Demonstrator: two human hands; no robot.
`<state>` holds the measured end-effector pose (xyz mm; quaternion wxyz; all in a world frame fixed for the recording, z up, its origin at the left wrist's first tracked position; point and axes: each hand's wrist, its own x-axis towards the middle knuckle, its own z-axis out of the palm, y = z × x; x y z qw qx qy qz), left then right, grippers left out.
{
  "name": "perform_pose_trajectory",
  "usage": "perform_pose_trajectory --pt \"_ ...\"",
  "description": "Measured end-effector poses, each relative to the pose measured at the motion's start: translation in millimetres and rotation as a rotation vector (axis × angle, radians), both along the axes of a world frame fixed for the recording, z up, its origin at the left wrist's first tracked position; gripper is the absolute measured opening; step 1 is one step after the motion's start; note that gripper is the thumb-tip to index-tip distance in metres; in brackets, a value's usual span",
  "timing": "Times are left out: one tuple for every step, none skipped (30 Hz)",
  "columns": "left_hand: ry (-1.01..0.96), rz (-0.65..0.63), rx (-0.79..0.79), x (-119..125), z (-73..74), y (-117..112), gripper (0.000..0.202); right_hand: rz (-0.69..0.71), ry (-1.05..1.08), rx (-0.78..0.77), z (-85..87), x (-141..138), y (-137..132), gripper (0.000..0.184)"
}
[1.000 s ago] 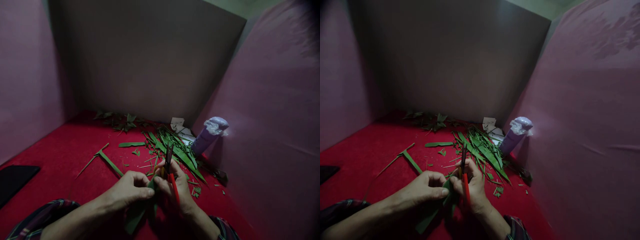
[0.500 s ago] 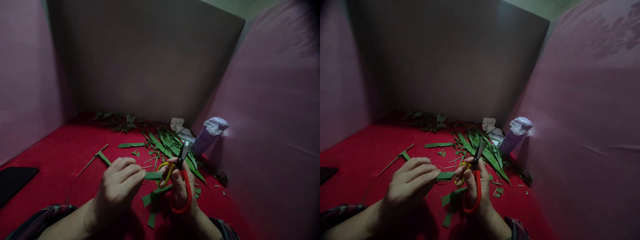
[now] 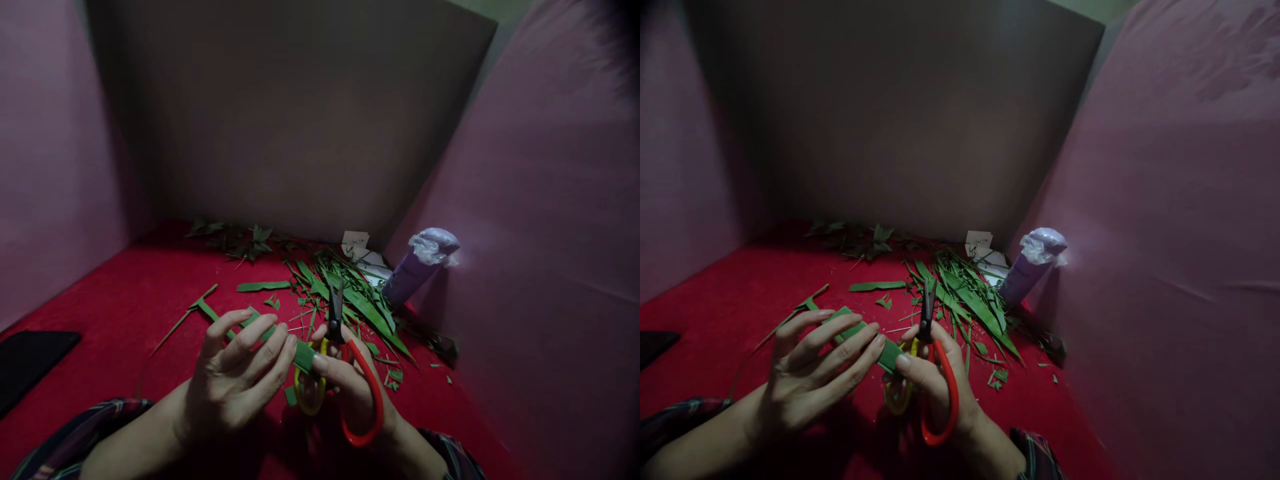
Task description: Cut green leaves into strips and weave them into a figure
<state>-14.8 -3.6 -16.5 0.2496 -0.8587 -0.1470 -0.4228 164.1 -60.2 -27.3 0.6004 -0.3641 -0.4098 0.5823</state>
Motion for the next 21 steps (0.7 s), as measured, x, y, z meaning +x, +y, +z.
perform_pose_trajectory --pt "0.000 -0.002 0.009 0.4 -1.2 0.5 0.020 -0.015 -0.025 0.007 0.7 -0.5 -0.3 0.026" --pt "0.003 -0.005 0.015 1.1 -2.3 1.0 0.020 -0.040 -0.058 0.023 0.7 -0.8 -0.4 0.026" --pt "0.009 -0.005 0.012 2.0 -3.0 1.6 0.021 -0.071 -0.108 0.048 0.2 -0.9 -0.3 0.025" --pt "0.017 -0.004 -0.001 3.1 -3.5 2.2 0.022 -0.108 -0.173 0.082 -0.9 -0.6 0.1 0.023" --pt "0.028 -0.001 -0.029 4.5 -3.6 3.0 0.025 -0.148 -0.249 0.122 -2.1 0.0 0.6 0.021" --pt "0.041 0.006 -0.076 6.1 -3.4 3.9 0.027 -0.188 -0.328 0.163 -3.4 1.0 1.3 0.020" --pt "0.055 0.014 -0.137 7.7 -3.0 4.8 0.030 -0.221 -0.403 0.204 -4.6 2.5 2.2 0.021" --pt "0.072 0.021 -0.212 9.3 -2.4 5.7 0.031 -0.242 -0.472 0.240 -5.6 4.4 3.2 0.021" --pt "0.091 0.021 -0.290 10.7 -1.8 6.5 0.032 -0.252 -0.531 0.267 -6.2 6.6 4.3 0.021" --pt "0.109 0.016 -0.366 11.7 -1.1 7.2 0.034 -0.253 -0.589 0.292 -6.4 9.1 5.4 0.022" --pt "0.121 0.005 -0.434 12.4 -0.4 7.8 0.035 -0.238 -0.653 0.316 -6.3 11.7 6.5 0.023" --pt "0.128 -0.015 -0.489 12.6 0.3 8.2 0.035 -0.211 -0.725 0.346 -5.7 14.3 7.4 0.025" --pt "0.132 -0.037 -0.535 12.5 0.9 8.6 0.033 -0.174 -0.802 0.385 -4.8 16.7 8.2 0.027" --pt "0.133 -0.056 -0.577 12.1 1.7 9.0 0.030 -0.133 -0.880 0.434 -3.8 18.8 8.8 0.029" --pt "0.138 -0.070 -0.619 11.6 2.4 9.6 0.026 -0.091 -0.956 0.489 -2.6 20.4 9.1 0.030" --pt "0.150 -0.077 -0.665 11.0 3.2 10.2 0.023 -0.057 -1.025 0.542 -1.4 21.5 9.3 0.030" --pt "0.171 -0.077 -0.716 10.5 3.9 11.0 0.020 -0.034 -1.081 0.591 -0.2 22.1 9.4 0.029" --pt "0.196 -0.073 -0.768 10.1 4.6 11.8 0.016 -0.021 -1.124 0.633 0.8 22.3 9.3 0.028" --pt "0.220 -0.068 -0.816 9.7 5.0 12.5 0.013 -0.009 -1.152 0.669 1.8 22.2 9.2 0.027" --pt "0.242 -0.067 -0.859 9.5 5.1 13.2 0.010 0.003 -1.170 0.701 2.8 21.8 9.0 0.026" --pt "0.258 -0.073 -0.900 9.2 5.0 13.8 0.009 0.019 -1.183 0.727 3.9 21.4 8.7 0.025"
